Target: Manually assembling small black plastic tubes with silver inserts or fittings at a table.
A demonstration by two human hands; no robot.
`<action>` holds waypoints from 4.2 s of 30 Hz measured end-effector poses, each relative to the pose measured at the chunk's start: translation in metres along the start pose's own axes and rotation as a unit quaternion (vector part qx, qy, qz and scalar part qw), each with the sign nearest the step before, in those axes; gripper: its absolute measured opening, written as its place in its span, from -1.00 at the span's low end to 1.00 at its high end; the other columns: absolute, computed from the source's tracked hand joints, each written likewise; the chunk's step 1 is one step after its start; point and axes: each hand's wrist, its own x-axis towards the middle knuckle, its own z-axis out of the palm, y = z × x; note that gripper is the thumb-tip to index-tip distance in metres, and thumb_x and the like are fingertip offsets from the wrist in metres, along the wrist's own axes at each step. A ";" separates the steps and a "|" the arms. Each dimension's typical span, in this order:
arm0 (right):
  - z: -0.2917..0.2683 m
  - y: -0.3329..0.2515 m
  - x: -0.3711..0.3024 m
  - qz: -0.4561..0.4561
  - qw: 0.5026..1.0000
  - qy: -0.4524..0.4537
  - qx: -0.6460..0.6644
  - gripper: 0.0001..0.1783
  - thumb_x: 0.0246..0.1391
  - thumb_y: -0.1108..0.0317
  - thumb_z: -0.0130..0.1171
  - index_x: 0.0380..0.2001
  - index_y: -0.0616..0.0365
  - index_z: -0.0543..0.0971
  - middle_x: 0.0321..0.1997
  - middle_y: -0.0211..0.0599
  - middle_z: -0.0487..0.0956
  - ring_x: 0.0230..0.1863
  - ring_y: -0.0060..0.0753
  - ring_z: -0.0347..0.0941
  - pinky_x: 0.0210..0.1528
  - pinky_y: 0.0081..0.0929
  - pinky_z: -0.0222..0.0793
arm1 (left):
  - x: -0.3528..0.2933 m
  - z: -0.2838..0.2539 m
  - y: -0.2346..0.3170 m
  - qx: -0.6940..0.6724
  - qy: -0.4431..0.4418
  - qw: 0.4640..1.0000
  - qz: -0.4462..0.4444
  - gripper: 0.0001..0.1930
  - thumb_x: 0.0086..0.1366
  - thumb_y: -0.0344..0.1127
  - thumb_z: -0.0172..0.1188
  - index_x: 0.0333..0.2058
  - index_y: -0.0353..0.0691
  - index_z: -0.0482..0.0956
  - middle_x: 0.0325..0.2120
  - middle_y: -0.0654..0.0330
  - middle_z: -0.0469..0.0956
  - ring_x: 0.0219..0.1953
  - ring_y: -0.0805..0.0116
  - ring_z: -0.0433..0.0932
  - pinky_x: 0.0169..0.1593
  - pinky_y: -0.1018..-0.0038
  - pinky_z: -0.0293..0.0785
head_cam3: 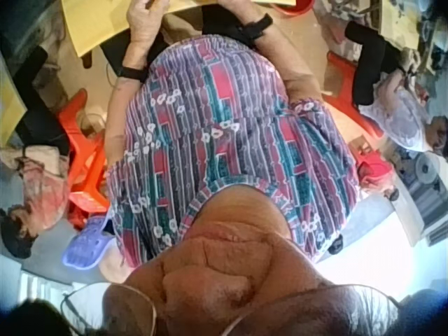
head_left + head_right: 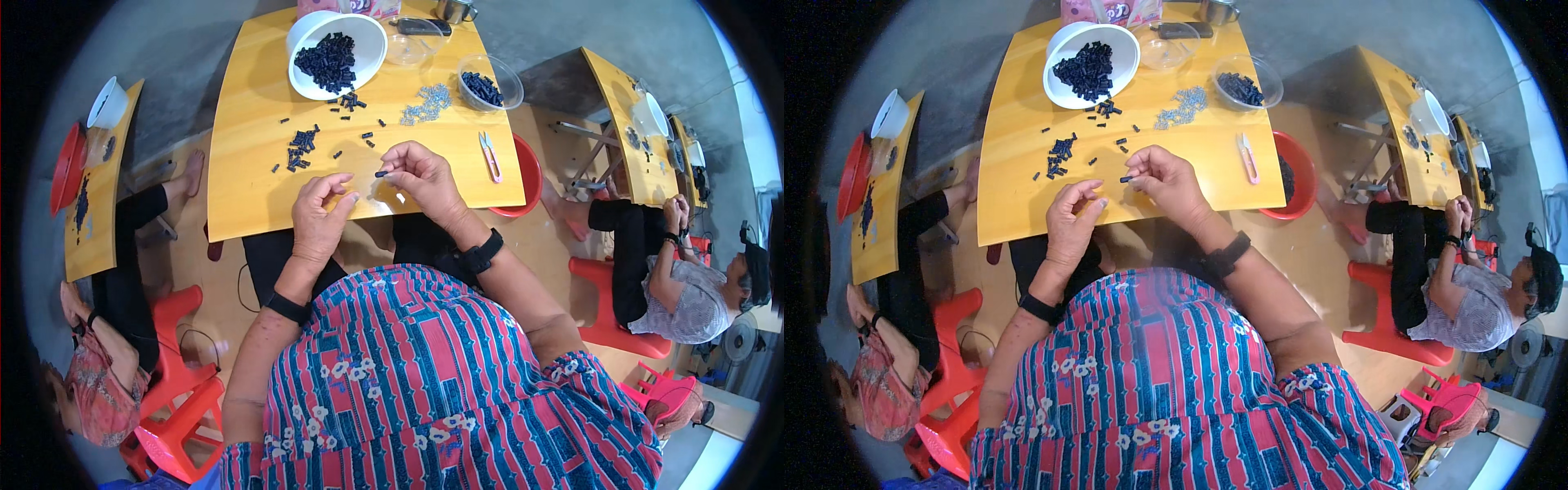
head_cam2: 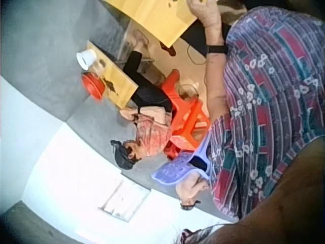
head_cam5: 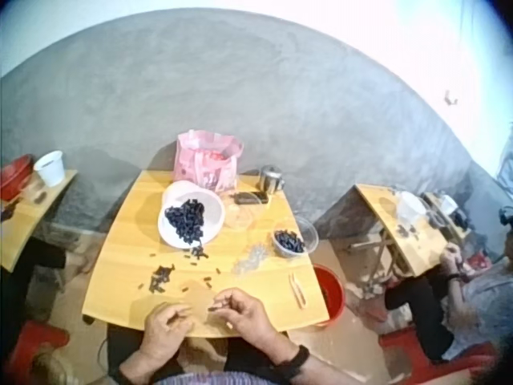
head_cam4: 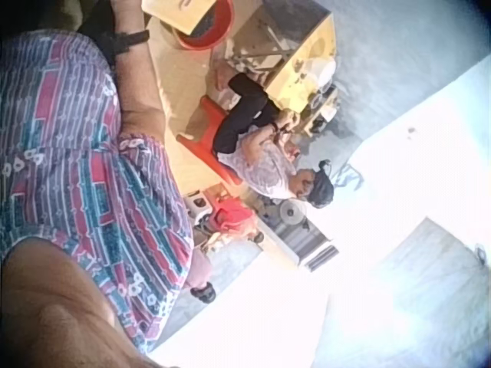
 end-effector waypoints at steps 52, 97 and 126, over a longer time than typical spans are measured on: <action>-0.020 0.023 0.021 0.045 0.959 0.183 -0.213 -0.91 -0.02 0.55 0.27 -0.38 0.27 0.64 -0.44 -0.34 0.62 -0.43 -0.62 0.50 -0.32 -0.62 0.44 | 0.026 0.021 -0.005 -0.016 -0.013 0.997 0.073 -0.90 -0.02 -0.41 0.39 -0.46 -0.20 0.68 -0.51 0.22 0.61 -0.39 0.25 0.53 -0.25 0.40 0.44; -0.042 -0.004 0.052 -0.116 0.757 -0.032 -0.642 -0.87 -0.01 0.37 0.13 -0.45 0.24 0.51 -0.35 0.00 0.51 -0.41 0.08 0.53 -0.30 -0.11 0.50 | 0.021 0.017 -0.005 0.007 -0.025 0.994 0.103 -0.87 -0.05 -0.41 0.41 -0.50 -0.19 0.62 -0.54 0.24 0.56 -0.41 0.24 0.50 -0.30 0.39 0.42; 0.007 0.003 0.015 0.197 0.979 -0.037 0.020 -0.88 0.16 0.54 0.12 -0.25 0.34 0.58 -0.46 -0.36 0.58 -0.52 -0.61 0.45 -0.40 -0.61 0.46 | 0.020 0.016 -0.012 -0.031 -0.022 0.996 0.085 -0.88 -0.07 -0.42 0.41 -0.52 -0.21 0.63 -0.57 0.23 0.54 -0.43 0.28 0.51 -0.32 0.41 0.45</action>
